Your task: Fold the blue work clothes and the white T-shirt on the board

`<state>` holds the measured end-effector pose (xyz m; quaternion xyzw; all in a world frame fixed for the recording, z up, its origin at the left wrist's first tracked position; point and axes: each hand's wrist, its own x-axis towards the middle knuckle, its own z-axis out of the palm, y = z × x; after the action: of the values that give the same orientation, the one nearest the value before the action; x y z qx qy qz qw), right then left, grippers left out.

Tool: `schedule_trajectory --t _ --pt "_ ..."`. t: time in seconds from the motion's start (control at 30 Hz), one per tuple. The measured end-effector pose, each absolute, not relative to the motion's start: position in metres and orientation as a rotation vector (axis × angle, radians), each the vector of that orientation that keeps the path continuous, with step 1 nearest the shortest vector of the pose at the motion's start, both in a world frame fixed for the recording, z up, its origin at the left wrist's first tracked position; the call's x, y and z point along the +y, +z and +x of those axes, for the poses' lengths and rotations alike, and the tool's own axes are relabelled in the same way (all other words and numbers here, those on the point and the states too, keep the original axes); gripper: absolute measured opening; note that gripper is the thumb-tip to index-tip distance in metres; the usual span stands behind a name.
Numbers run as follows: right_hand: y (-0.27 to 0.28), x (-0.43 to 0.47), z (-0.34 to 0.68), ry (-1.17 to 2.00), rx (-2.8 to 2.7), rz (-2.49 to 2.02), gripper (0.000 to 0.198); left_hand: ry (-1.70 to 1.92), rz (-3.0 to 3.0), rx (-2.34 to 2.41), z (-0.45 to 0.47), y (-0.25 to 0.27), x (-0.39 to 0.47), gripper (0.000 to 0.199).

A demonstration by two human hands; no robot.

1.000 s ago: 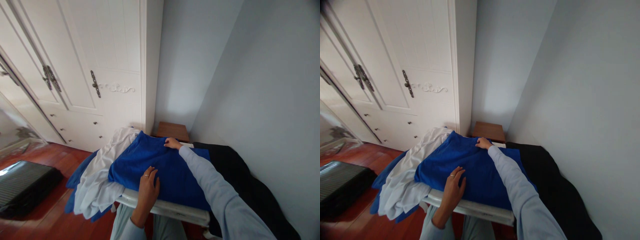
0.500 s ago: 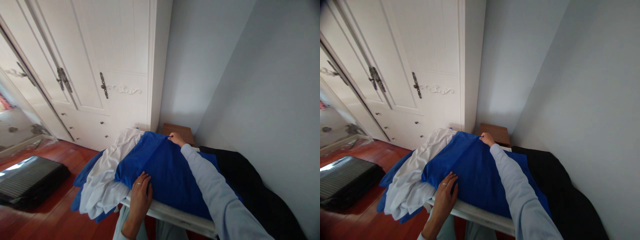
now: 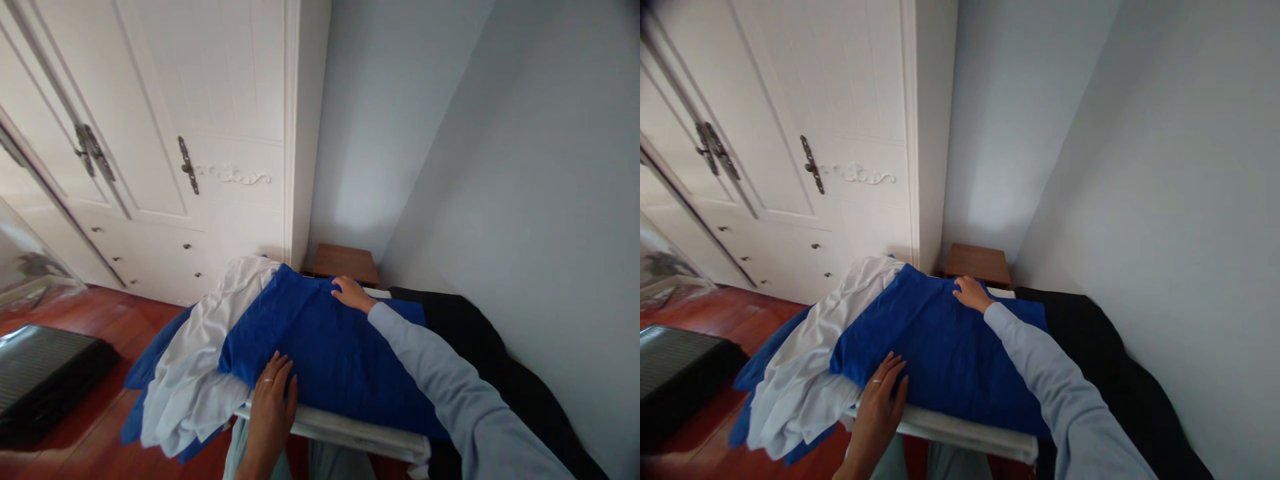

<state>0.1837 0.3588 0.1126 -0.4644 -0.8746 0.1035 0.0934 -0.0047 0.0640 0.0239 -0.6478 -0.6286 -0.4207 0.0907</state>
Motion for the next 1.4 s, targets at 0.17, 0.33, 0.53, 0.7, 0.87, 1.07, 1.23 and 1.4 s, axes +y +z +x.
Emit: schedule_trajectory --t 0.17,0.33,0.53,0.7,0.87,1.07,1.23,1.4 --pt "0.113 0.343 0.277 0.351 -2.609 -1.552 0.039 -1.229 -1.953 -1.849 -0.009 0.014 0.068 0.031" --pt "0.122 0.343 0.367 0.354 -2.463 -1.851 0.036 -1.178 -2.008 -1.826 -0.011 0.002 0.068 0.033" --pt "0.115 0.34 0.387 0.407 -2.384 -1.938 0.032 -1.289 -2.057 -1.826 -0.011 0.013 0.064 0.031" --pt "0.122 0.34 0.371 0.507 -2.418 -1.837 0.034 -1.604 -1.709 -1.949 -0.025 0.044 0.038 0.024" --pt "0.136 0.315 0.35 0.814 -2.545 -1.457 0.048 -1.572 -1.205 -2.325 -0.066 0.056 0.025 0.044" --pt "0.157 0.248 0.352 1.05 -2.504 -1.252 0.061 -1.576 -1.186 -2.57 -0.098 0.064 0.04 0.054" --pt "0.148 0.191 0.404 0.929 -2.183 -1.472 0.067 -1.653 -1.16 -2.642 -0.098 0.076 0.051 0.054" --pt "0.115 0.119 0.452 0.699 -1.504 -1.747 0.071 -1.577 -1.025 -2.773 -0.101 0.073 0.05 0.057"
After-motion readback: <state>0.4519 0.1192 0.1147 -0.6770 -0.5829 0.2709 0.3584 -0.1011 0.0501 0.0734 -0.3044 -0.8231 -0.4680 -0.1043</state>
